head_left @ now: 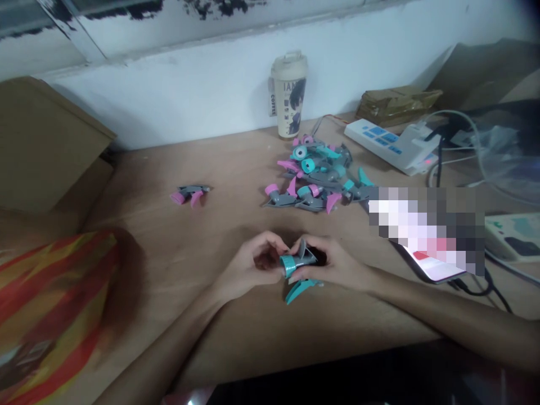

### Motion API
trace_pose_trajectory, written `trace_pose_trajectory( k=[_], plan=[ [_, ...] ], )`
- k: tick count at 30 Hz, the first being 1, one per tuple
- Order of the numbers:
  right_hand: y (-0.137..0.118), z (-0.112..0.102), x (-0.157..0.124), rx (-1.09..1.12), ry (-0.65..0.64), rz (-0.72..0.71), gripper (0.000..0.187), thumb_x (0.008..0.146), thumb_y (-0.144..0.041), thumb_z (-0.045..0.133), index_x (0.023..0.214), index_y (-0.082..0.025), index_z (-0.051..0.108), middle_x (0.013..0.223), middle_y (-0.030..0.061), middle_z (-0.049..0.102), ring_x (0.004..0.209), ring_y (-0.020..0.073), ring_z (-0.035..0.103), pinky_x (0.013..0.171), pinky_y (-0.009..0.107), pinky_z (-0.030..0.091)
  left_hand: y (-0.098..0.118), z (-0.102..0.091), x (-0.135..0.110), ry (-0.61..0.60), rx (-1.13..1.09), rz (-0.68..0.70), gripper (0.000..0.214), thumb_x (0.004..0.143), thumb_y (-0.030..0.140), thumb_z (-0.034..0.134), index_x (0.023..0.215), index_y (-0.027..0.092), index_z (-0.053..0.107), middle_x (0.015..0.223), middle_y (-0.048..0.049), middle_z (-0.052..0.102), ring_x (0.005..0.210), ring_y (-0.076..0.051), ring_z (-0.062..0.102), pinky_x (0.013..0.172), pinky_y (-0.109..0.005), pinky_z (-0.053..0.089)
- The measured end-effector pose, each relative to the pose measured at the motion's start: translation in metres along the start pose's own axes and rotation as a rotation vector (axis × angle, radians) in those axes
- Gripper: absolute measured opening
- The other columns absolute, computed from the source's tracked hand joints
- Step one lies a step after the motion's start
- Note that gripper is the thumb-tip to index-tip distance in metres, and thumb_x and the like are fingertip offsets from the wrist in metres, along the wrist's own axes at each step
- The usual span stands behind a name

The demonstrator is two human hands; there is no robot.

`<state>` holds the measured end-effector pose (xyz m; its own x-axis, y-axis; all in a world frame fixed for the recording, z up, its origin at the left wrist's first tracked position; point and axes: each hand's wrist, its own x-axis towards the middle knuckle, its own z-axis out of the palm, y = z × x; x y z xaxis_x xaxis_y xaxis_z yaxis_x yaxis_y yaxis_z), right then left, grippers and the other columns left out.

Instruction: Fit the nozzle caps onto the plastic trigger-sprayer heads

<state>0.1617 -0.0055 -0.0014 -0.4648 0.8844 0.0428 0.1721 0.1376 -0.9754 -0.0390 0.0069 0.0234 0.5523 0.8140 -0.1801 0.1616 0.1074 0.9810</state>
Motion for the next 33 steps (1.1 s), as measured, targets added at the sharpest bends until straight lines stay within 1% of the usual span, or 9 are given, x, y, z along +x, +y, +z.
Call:
trace_pose_trajectory(
  k=[2, 4, 8, 10, 15, 19, 23, 29, 33],
  plan=[
    [-0.0011, -0.0002, 0.0005, 0.042, -0.005, 0.016, 0.036, 0.066, -0.041, 0.075, 0.089, -0.018, 0.061, 0.075, -0.0029, 0.059, 0.067, 0.0094, 0.052, 0.061, 0.021, 0.041, -0.0008, 0.0024, 0.0002, 0.042, 0.017, 0.021, 0.023, 0.067, 0.016, 0.064, 0.088, 0.017, 0.054, 0.082, 0.0004, 0.057, 0.07, -0.011, 0.053, 0.061, -0.022, 0.039],
    [-0.0021, -0.0008, 0.0008, 0.075, -0.015, 0.017, 0.036, 0.066, -0.04, 0.075, 0.09, -0.018, 0.061, 0.074, -0.0029, 0.058, 0.066, 0.0093, 0.052, 0.06, 0.021, 0.041, -0.0004, 0.0035, 0.0004, 0.048, 0.028, 0.025, 0.022, 0.068, 0.018, 0.064, 0.088, 0.018, 0.054, 0.082, 0.0007, 0.056, 0.071, -0.011, 0.052, 0.061, -0.022, 0.039],
    [-0.0029, -0.0018, 0.0016, 0.079, -0.049, 0.015, 0.031, 0.067, -0.037, 0.074, 0.087, -0.017, 0.061, 0.07, -0.0039, 0.056, 0.063, 0.0083, 0.05, 0.058, 0.021, 0.039, 0.0018, 0.001, 0.0012, -0.018, 0.025, -0.031, 0.023, 0.069, 0.02, 0.065, 0.087, 0.017, 0.051, 0.085, -0.0001, 0.055, 0.074, -0.012, 0.052, 0.063, -0.023, 0.039],
    [-0.0025, -0.0022, 0.0026, 0.071, -0.074, 0.022, 0.03, 0.067, -0.037, 0.075, 0.085, -0.017, 0.061, 0.068, -0.0041, 0.055, 0.063, 0.0084, 0.049, 0.058, 0.021, 0.039, 0.002, -0.0004, 0.0016, -0.038, 0.031, -0.035, 0.025, 0.067, 0.02, 0.065, 0.088, 0.018, 0.051, 0.085, -0.0003, 0.055, 0.075, -0.012, 0.051, 0.062, -0.023, 0.039],
    [-0.0012, -0.0029, 0.0047, 0.098, -0.104, 0.043, 0.033, 0.066, -0.039, 0.075, 0.085, -0.017, 0.06, 0.068, -0.0043, 0.055, 0.059, 0.0078, 0.05, 0.054, 0.02, 0.039, 0.0009, 0.0014, 0.002, -0.035, 0.051, -0.011, 0.025, 0.066, 0.02, 0.063, 0.087, 0.018, 0.05, 0.083, 0.0008, 0.053, 0.072, -0.011, 0.049, 0.058, -0.021, 0.036],
    [-0.0014, -0.0039, 0.0042, 0.069, -0.071, 0.02, 0.034, 0.067, -0.04, 0.074, 0.087, -0.018, 0.06, 0.071, -0.0035, 0.057, 0.061, 0.0086, 0.051, 0.055, 0.021, 0.041, 0.0028, 0.0044, 0.002, 0.001, 0.041, -0.008, 0.025, 0.066, 0.02, 0.063, 0.087, 0.018, 0.05, 0.085, 0.0001, 0.054, 0.072, -0.011, 0.051, 0.059, -0.021, 0.039],
    [-0.0001, -0.0047, 0.0033, 0.014, -0.046, -0.025, 0.034, 0.066, -0.041, 0.075, 0.087, -0.018, 0.061, 0.073, -0.0028, 0.058, 0.064, 0.0095, 0.052, 0.059, 0.022, 0.041, 0.0053, 0.0053, 0.0014, -0.004, 0.034, 0.002, 0.027, 0.066, 0.022, 0.064, 0.089, 0.019, 0.051, 0.086, -0.0012, 0.056, 0.072, -0.012, 0.053, 0.061, -0.023, 0.042],
    [0.0022, -0.0046, 0.0032, -0.007, -0.019, 0.001, 0.032, 0.067, -0.038, 0.074, 0.088, -0.018, 0.061, 0.073, -0.0029, 0.058, 0.066, 0.0095, 0.052, 0.059, 0.022, 0.041, 0.0061, 0.0048, 0.0004, 0.025, 0.069, 0.007, 0.025, 0.069, 0.022, 0.063, 0.092, 0.018, 0.054, 0.088, -0.0019, 0.057, 0.076, -0.013, 0.054, 0.063, -0.023, 0.043],
    [0.0007, -0.005, 0.0023, -0.075, 0.031, -0.012, 0.034, 0.066, -0.042, 0.074, 0.085, -0.017, 0.06, 0.073, -0.0019, 0.059, 0.067, 0.0106, 0.052, 0.06, 0.022, 0.041, 0.0042, 0.0055, -0.0002, 0.046, 0.1, 0.038, 0.024, 0.072, 0.023, 0.063, 0.094, 0.018, 0.056, 0.087, -0.0022, 0.058, 0.076, -0.014, 0.055, 0.065, -0.024, 0.044]
  ],
)
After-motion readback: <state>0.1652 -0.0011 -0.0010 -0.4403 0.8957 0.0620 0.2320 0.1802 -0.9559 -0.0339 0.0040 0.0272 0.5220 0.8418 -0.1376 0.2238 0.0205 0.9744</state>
